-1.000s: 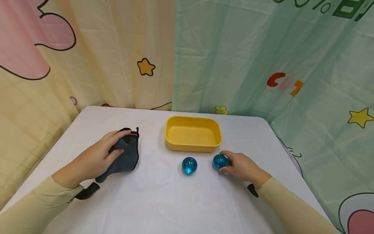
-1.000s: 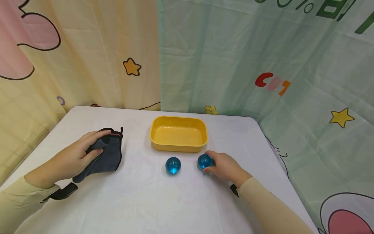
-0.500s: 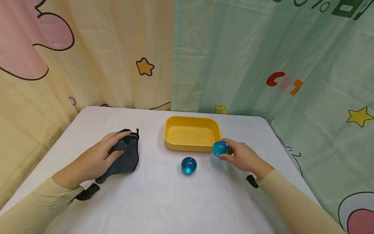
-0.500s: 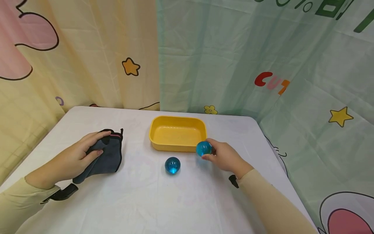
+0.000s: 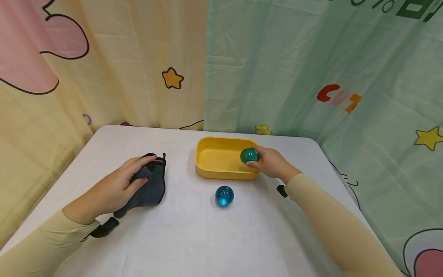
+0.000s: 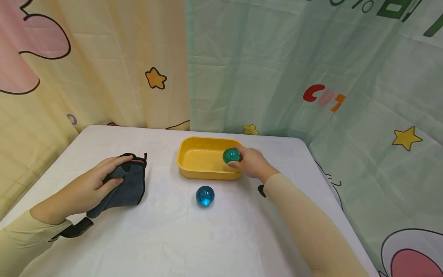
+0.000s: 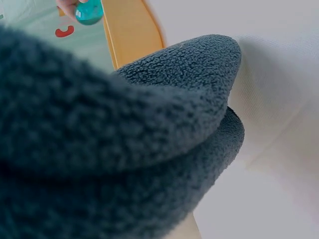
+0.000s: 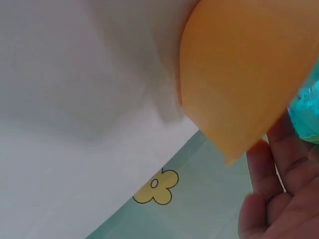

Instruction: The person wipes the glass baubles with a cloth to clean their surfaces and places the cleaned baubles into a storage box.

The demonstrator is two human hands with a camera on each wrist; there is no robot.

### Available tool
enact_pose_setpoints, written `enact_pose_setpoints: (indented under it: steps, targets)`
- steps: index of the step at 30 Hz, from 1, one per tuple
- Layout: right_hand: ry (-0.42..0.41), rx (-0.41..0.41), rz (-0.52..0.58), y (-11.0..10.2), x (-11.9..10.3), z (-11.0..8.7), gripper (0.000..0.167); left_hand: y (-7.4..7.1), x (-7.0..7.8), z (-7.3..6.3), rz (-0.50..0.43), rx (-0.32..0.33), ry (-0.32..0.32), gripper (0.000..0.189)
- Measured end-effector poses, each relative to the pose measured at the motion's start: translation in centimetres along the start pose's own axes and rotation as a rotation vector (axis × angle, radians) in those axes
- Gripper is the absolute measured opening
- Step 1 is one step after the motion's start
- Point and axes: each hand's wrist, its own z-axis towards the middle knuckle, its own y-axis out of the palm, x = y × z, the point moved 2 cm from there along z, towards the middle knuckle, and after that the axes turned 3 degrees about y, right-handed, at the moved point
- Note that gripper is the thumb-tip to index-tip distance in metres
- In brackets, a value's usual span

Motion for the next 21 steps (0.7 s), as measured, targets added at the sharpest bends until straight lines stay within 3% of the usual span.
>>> enact_pose_setpoints:
  steps: [8, 21]
  targets:
    - [-0.012, -0.014, -0.086, 1.4, -0.1, 2.4, 0.068, 0.2, 0.1, 0.1, 0.017, -0.021, -0.009, 0.067]
    - [-0.002, -0.095, -0.176, 2.1, -0.3, 3.7, 0.072, 0.5, 0.2, 0.1, 0.015, -0.037, -0.022, 0.067]
